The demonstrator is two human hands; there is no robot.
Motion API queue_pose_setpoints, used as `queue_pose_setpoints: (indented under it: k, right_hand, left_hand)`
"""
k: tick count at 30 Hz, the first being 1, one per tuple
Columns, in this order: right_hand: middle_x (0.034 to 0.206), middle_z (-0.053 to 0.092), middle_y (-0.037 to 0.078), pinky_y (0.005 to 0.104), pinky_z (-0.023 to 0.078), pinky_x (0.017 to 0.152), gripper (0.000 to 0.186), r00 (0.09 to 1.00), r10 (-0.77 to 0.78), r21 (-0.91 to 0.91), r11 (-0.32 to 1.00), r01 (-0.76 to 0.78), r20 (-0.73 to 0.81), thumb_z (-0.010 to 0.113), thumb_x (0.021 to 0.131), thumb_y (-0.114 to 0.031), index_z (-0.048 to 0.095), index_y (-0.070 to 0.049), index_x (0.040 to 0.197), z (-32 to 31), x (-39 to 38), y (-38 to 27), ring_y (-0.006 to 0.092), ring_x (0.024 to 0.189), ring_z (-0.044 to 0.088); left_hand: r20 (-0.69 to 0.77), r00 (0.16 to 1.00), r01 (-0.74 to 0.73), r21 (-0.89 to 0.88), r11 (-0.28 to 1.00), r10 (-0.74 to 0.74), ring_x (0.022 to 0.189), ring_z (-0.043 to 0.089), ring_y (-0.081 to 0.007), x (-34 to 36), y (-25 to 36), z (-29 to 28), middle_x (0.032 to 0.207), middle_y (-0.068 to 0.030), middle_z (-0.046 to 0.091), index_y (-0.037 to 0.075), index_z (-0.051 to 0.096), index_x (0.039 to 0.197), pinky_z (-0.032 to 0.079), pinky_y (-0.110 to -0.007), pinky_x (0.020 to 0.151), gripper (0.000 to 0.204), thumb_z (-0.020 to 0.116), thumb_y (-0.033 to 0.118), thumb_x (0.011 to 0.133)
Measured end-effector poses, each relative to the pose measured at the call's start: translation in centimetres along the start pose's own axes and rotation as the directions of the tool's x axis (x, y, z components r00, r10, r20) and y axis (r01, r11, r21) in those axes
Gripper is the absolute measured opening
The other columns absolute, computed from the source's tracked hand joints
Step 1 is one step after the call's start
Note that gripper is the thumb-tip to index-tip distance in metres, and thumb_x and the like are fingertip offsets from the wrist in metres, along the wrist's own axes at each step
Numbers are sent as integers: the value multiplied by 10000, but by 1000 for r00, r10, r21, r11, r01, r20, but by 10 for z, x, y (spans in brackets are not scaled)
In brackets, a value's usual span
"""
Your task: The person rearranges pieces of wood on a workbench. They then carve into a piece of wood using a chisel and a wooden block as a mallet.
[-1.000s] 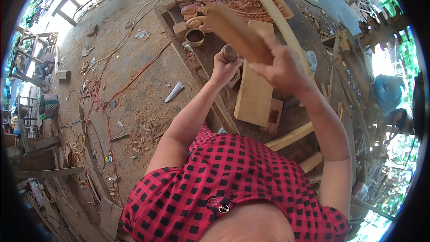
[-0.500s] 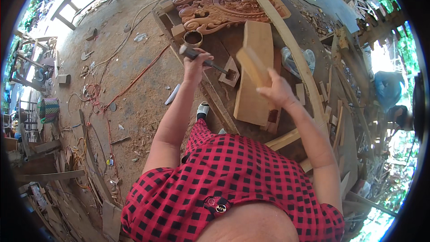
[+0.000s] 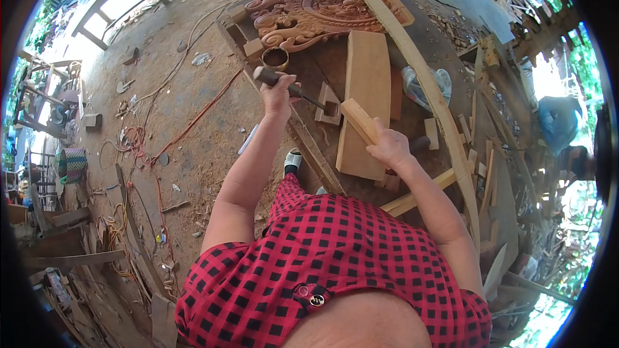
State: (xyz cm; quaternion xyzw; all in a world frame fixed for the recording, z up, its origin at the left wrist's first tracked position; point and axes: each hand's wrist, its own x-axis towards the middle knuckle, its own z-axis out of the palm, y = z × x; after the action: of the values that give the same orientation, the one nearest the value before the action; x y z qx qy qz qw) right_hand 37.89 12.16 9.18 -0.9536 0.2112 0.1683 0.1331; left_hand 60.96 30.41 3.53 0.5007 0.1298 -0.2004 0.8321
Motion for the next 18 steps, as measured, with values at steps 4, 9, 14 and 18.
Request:
queue_pose_setpoints:
  k: [4,9,14,18]
  right_hand:
    - [940,674,228,461,522,801,754,999,1,37,999,1,-38,687,732,-315,363,-58,1362,10,-4,5,376,901,663]
    - [956,673,225,461,511,814,760,999,-22,95,995,25,-36,704,727,-338,380,-69,1359,5,-8,4,387,920,655]
    - [990,661,247,446,503,840,755,999,-6,277,961,17,-41,727,718,-362,417,-58,1335,0,-24,3,392,968,640]
    - [1063,658,216,380,495,895,735,978,-3,601,788,132,-211,776,711,-284,462,-1,1313,17,-25,29,319,1023,649]
  left_hand:
    - [312,943,-193,226,955,117,747,665,-160,-4,1,18,797,-31,633,97,591,833,542,-304,532,134,704,57,774]
    - [579,806,-362,316,877,124,708,608,-93,-19,6,40,764,-1,630,83,620,832,488,-250,621,131,698,23,746]
    - [483,854,-292,142,946,191,607,518,-62,-41,16,49,671,29,570,50,596,743,415,-237,566,123,688,-32,740]
    - [487,841,-380,219,899,237,610,508,-51,-48,24,52,678,48,560,58,610,764,417,-229,569,106,704,8,766]
